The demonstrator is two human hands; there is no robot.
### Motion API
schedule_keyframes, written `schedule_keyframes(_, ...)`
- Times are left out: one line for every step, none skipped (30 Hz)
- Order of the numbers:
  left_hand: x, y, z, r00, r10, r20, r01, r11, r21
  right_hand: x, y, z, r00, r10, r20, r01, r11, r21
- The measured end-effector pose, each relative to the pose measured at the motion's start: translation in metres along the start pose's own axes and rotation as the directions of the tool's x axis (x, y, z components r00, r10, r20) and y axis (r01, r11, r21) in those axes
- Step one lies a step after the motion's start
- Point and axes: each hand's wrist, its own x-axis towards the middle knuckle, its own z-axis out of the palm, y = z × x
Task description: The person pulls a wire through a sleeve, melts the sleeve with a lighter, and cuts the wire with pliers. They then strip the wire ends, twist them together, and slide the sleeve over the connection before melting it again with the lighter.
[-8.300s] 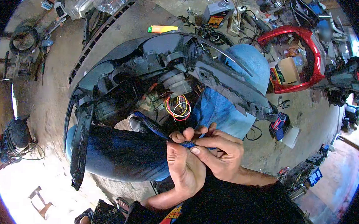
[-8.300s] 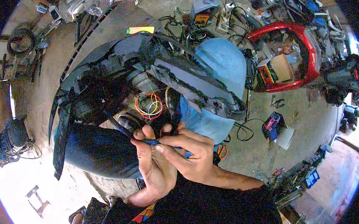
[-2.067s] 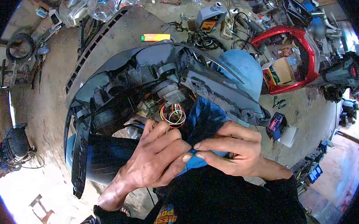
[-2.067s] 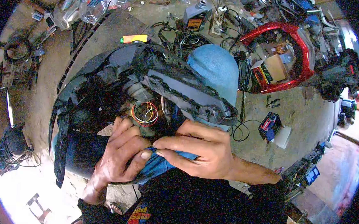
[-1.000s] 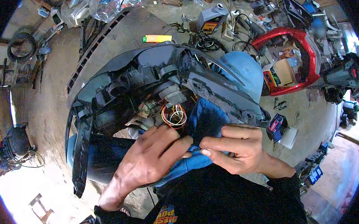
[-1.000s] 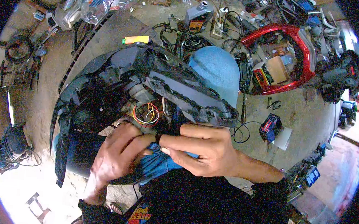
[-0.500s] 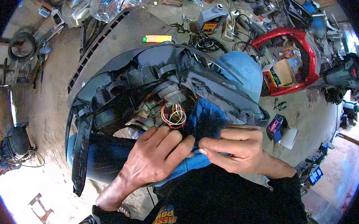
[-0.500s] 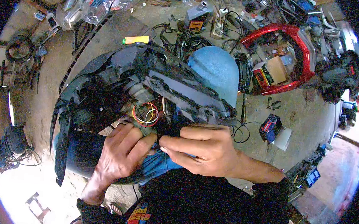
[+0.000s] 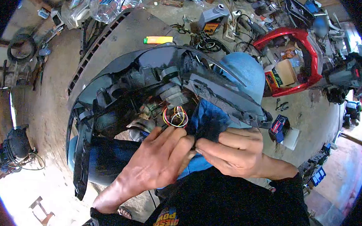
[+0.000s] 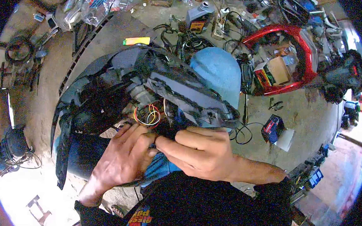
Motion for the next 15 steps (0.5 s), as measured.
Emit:
schedule_keyframes(0.000,0.000,0.000,1.000,-0.023,-0.003,0.023,0.998,-0.065,-0.001,0.001,-0.001,1.000,-0.027,0.014,0.027,0.999,-0.026)
schedule_keyframes(0.000,-0.001,0.000,0.999,-0.047,-0.004,0.047,0.991,-0.127,-0.001,0.003,-0.001,0.998,-0.054,0.027,0.056,0.997,-0.051)
schedule_keyframes(0.000,-0.001,-0.001,0.998,-0.058,0.006,0.059,0.987,-0.148,-0.002,0.004,-0.001,0.996,-0.081,0.039,0.084,0.994,-0.074)
schedule_keyframes(0.000,-0.001,-0.002,0.997,-0.071,0.015,0.073,0.983,-0.169,0.000,0.004,-0.003,0.994,-0.094,0.062,0.099,0.991,-0.084)
schedule_keyframes(0.000,0.000,-0.002,0.996,-0.085,0.023,0.088,0.978,-0.189,0.003,0.004,-0.008,0.990,-0.108,0.085,0.116,0.989,-0.094)
schedule_keyframes(0.001,0.001,-0.004,0.994,-0.099,0.039,0.105,0.978,-0.180,0.004,0.003,-0.010,0.987,-0.119,0.108,0.130,0.986,-0.104)
schedule_keyframes(0.001,0.002,-0.005,0.992,-0.113,0.052,0.121,0.977,-0.173,0.003,0.003,-0.009,0.985,-0.123,0.120,0.136,0.985,-0.106)
schedule_keyframes(0.002,0.003,-0.005,0.990,-0.126,0.065,0.135,0.977,-0.165,0.001,0.005,-0.009,0.983,-0.129,0.132,0.144,0.983,-0.110)
schedule_keyframes(0.002,0.002,-0.005,0.990,-0.127,0.057,0.135,0.977,-0.167,0.000,0.005,-0.009,0.981,-0.134,0.142,0.151,0.982,-0.114)
schedule_keyframes(0.001,0.002,-0.004,0.990,-0.130,0.048,0.136,0.977,-0.167,0.000,0.006,-0.010,0.982,-0.114,0.151,0.130,0.986,-0.102)
schedule_keyframes(0.001,0.001,-0.003,0.990,-0.133,0.040,0.138,0.976,-0.167,-0.001,0.006,-0.012,0.983,-0.094,0.159,0.110,0.990,-0.090)
schedule_keyframes(0.000,0.001,-0.002,0.990,-0.137,0.015,0.137,0.970,-0.202,-0.001,0.006,-0.013,0.983,-0.075,0.168,0.089,0.993,-0.078)
schedule_keyframes(-0.001,0.000,0.000,0.990,-0.140,-0.011,0.133,0.962,-0.238,-0.001,0.007,-0.013,0.985,-0.055,0.161,0.064,0.997,-0.053)
schedule_keyframes(-0.001,-0.001,0.000,0.989,-0.142,-0.037,0.127,0.954,-0.273,-0.001,0.007,-0.014,0.988,-0.034,0.153,0.039,0.999,-0.029)
schedule_keyframes(-0.001,-0.002,0.000,0.988,-0.147,-0.046,0.127,0.945,-0.301,-0.001,0.007,-0.014,0.989,-0.012,0.146,0.013,1.000,-0.003)
